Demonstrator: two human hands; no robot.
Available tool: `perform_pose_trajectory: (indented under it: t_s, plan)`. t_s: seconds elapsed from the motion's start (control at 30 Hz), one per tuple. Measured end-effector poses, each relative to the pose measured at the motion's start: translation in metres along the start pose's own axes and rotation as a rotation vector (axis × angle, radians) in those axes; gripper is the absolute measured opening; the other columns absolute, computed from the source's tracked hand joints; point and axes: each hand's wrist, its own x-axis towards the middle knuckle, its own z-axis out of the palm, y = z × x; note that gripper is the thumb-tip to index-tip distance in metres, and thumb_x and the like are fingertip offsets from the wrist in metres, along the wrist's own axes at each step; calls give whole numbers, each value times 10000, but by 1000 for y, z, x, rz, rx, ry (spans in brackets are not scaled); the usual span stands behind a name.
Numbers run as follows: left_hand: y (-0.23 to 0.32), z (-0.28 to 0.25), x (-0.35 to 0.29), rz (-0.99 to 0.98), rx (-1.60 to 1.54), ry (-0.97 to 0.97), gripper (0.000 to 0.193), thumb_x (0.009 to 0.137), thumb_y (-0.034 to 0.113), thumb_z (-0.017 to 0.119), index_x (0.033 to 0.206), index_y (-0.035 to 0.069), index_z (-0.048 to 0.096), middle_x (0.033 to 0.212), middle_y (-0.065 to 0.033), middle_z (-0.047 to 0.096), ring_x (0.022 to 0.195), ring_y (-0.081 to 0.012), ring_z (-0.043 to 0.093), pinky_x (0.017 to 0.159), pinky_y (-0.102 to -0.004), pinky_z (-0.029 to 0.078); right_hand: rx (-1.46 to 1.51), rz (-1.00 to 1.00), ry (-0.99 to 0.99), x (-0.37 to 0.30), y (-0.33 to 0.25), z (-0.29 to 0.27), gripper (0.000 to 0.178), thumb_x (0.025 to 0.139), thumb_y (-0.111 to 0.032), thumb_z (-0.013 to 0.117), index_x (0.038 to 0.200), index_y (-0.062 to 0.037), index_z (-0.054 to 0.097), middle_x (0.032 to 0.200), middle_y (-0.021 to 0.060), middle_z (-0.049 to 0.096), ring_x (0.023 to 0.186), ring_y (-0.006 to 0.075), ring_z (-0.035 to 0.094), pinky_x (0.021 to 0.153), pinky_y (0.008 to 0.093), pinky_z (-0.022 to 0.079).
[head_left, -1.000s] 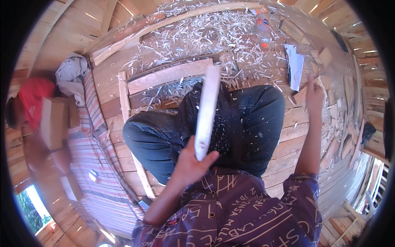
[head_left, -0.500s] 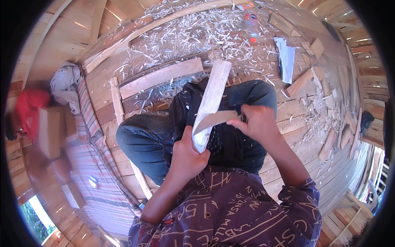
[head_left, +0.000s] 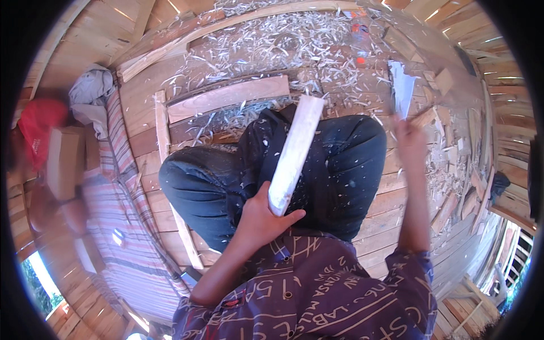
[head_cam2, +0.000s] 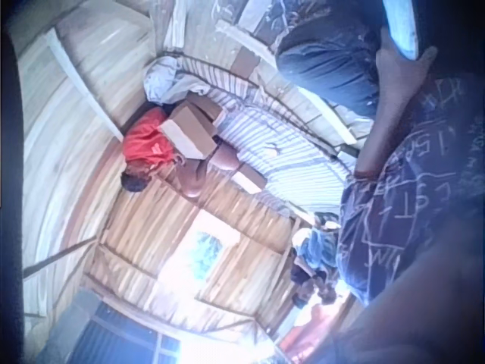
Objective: The person shaves a wooden cylinder with a knife while sitting on the floor, removing thin strips of wood to smooth the surface.
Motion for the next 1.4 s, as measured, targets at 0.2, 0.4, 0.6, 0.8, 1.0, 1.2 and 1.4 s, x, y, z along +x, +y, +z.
perform_pose_trajectory:
  t_s: [0.2, 0.4, 0.6, 0.8, 1.0, 1.2, 1.4]
  plan:
    - [18, -6, 13, 47, -182, -100, 543, 654, 294, 826, 993, -18, 539, 785, -115, 615, 702, -128, 597, 664, -320, 503, 144, -397, -340, -97, -72, 18, 519, 783, -532, 635, 624, -41, 575, 495, 112, 537, 492, 302, 588, 475, 384, 460]
    - [13, -2, 11, 173, -81, 53, 412, 678, 161, 751, 964, -23, 519, 738, -170, 630, 689, -240, 671, 614, -334, 506, 33, -533, -338, -82, -70, 13, 547, 758, -582, 629, 599, -65, 554, 488, 93, 541, 481, 284, 587, 462, 373, 461]
    - [30, 0, 2, 86, 81, 132, 315, 679, 83, 659, 908, -23, 471, 729, -236, 607, 758, -359, 665, 617, -355, 498, -102, -746, -77, -44, -61, 27, 618, 697, -669, 614, 565, -81, 475, 493, 71, 500, 460, 265, 558, 432, 367, 429]
    - [49, 3, 5, 208, 116, 138, 344, 675, 91, 653, 909, -8, 422, 695, -281, 590, 700, -450, 609, 613, -474, 502, -159, -751, 148, -10, -35, 1, 637, 664, -706, 599, 620, -77, 503, 514, 58, 497, 459, 253, 548, 430, 353, 424]
    - [51, 11, 16, 221, 9, 127, 351, 689, 102, 655, 925, -13, 422, 700, -278, 596, 699, -446, 616, 610, -464, 510, -106, -500, 120, -36, -38, 15, 599, 689, -667, 624, 662, -72, 557, 494, 59, 506, 454, 250, 559, 432, 347, 428]
    - [53, 4, 13, 99, 53, 92, 362, 707, 89, 662, 975, -46, 460, 775, -240, 625, 774, -376, 658, 654, -365, 504, -74, -439, 176, -44, -43, 33, 573, 698, -637, 642, 670, -69, 568, 505, 62, 517, 465, 245, 564, 438, 338, 428]
    - [48, 2, 15, 130, -137, 76, 439, 713, 129, 740, 1030, -30, 483, 837, -152, 626, 786, -167, 622, 700, -301, 483, -66, -404, 40, -41, -71, 18, 524, 738, -572, 655, 643, -65, 562, 500, 78, 519, 484, 261, 570, 465, 365, 437]
